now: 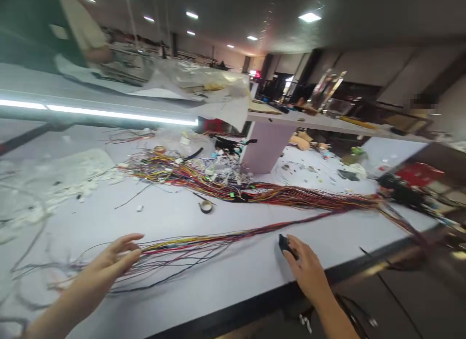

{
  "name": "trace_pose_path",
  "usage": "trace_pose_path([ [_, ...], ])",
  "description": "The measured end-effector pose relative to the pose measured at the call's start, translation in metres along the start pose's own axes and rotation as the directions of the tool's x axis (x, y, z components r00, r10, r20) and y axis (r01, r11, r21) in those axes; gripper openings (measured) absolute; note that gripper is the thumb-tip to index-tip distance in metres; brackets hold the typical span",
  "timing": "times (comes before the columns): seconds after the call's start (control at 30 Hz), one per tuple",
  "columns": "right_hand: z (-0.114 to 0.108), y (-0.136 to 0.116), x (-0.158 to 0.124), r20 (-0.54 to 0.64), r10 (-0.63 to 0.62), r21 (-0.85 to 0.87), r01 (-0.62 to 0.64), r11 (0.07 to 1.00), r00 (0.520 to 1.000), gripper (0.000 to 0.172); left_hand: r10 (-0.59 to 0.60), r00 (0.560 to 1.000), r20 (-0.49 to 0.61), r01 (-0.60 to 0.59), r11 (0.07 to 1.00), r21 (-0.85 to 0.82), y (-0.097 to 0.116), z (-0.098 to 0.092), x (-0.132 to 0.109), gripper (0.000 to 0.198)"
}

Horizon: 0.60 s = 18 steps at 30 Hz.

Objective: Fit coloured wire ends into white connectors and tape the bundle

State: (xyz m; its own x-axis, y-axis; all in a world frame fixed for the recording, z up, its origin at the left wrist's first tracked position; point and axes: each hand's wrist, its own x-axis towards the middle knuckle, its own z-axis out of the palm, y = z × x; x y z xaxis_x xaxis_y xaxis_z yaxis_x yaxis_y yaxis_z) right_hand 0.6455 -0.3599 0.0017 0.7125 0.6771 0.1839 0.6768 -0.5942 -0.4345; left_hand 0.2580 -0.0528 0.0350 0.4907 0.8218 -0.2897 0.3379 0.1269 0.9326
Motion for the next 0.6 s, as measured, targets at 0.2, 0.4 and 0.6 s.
trace_pose_path([
  [0.2,0.041,-0.126,0.03,0.054,-0.29,0.27,0.265,0.925,0.956,0.036,-0.063,0.985,0.16,0.068,0.997,-0.029,-0.001,-0.005,-0.01,0.039],
  [0.4,0.071,-0.162,0.1,0.172,-0.402,-0.017,0.411,0.912,0.899,0.032,-0.115,0.97,0.214,0.127,0.991,-0.042,-0.006,-0.005,-0.022,0.035],
  [0.6,0.107,-0.203,0.106,0.248,-0.509,0.132,0.492,0.861,0.824,0.036,-0.062,0.975,0.212,0.085,0.991,-0.103,-0.005,-0.002,-0.021,0.028],
])
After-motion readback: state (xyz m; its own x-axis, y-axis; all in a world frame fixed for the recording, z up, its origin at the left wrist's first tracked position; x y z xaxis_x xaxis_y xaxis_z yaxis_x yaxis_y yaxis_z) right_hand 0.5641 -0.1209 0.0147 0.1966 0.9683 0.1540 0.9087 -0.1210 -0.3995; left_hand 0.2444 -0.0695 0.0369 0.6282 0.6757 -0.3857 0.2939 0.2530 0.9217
